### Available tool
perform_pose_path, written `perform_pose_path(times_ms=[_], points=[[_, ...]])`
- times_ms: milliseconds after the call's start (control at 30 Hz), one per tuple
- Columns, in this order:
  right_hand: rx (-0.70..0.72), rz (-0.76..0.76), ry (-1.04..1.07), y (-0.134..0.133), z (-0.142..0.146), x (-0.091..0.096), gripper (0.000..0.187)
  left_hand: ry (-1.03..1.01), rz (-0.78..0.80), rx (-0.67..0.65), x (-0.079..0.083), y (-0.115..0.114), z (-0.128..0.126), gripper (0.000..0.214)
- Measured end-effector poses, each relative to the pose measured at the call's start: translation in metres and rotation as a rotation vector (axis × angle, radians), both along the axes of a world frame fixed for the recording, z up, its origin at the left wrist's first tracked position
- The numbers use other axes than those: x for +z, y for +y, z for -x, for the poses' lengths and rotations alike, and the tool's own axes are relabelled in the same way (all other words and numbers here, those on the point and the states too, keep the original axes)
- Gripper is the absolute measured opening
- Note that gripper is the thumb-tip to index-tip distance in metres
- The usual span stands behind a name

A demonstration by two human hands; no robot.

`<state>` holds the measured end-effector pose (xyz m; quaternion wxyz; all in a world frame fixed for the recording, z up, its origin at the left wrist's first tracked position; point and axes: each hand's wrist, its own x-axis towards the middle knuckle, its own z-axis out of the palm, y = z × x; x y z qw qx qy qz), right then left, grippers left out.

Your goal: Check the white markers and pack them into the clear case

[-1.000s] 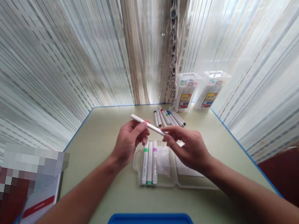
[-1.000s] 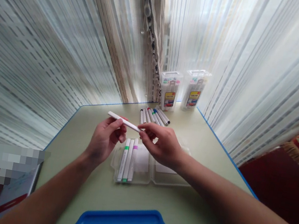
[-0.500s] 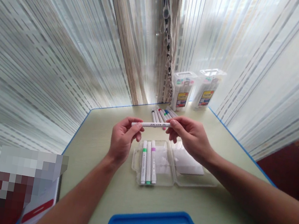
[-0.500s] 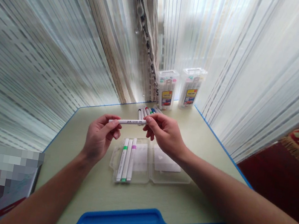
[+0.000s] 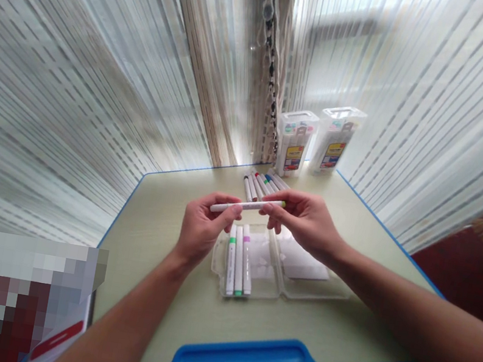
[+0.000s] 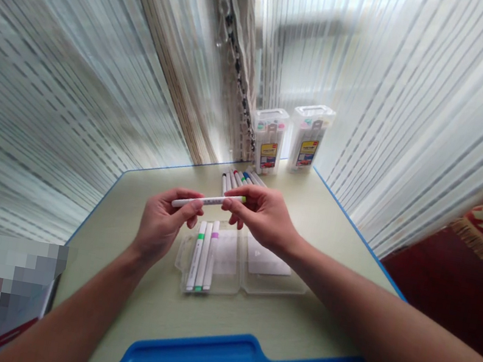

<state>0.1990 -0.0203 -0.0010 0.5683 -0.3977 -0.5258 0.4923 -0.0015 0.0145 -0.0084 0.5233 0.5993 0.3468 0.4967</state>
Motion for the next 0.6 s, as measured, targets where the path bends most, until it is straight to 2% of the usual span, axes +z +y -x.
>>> perform_pose_path(times_ms=[167, 333, 467, 600], points=[[0.045, 0.044, 0.146, 0.002, -0.001, -0.005, 0.036, -0.12, 0.055, -0.027, 0.0, 0.003, 0.0, 0.025], [0.026, 0.028, 0.102, 0.001, 0.0, -0.003, 0.035, -0.153, 0.066, -0.037, -0.001, 0.004, 0.001, 0.03], [0.004, 0.022, 0.009, 0.001, 0.0, -0.002, 0.037, -0.099, 0.059, -0.067, 0.001, 0.0, -0.001, 0.027], [-0.005, -0.003, -0.066, 0.002, 0.002, -0.008, 0.043, 0.061, 0.014, -0.048, 0.007, -0.008, -0.004, 0.022]])
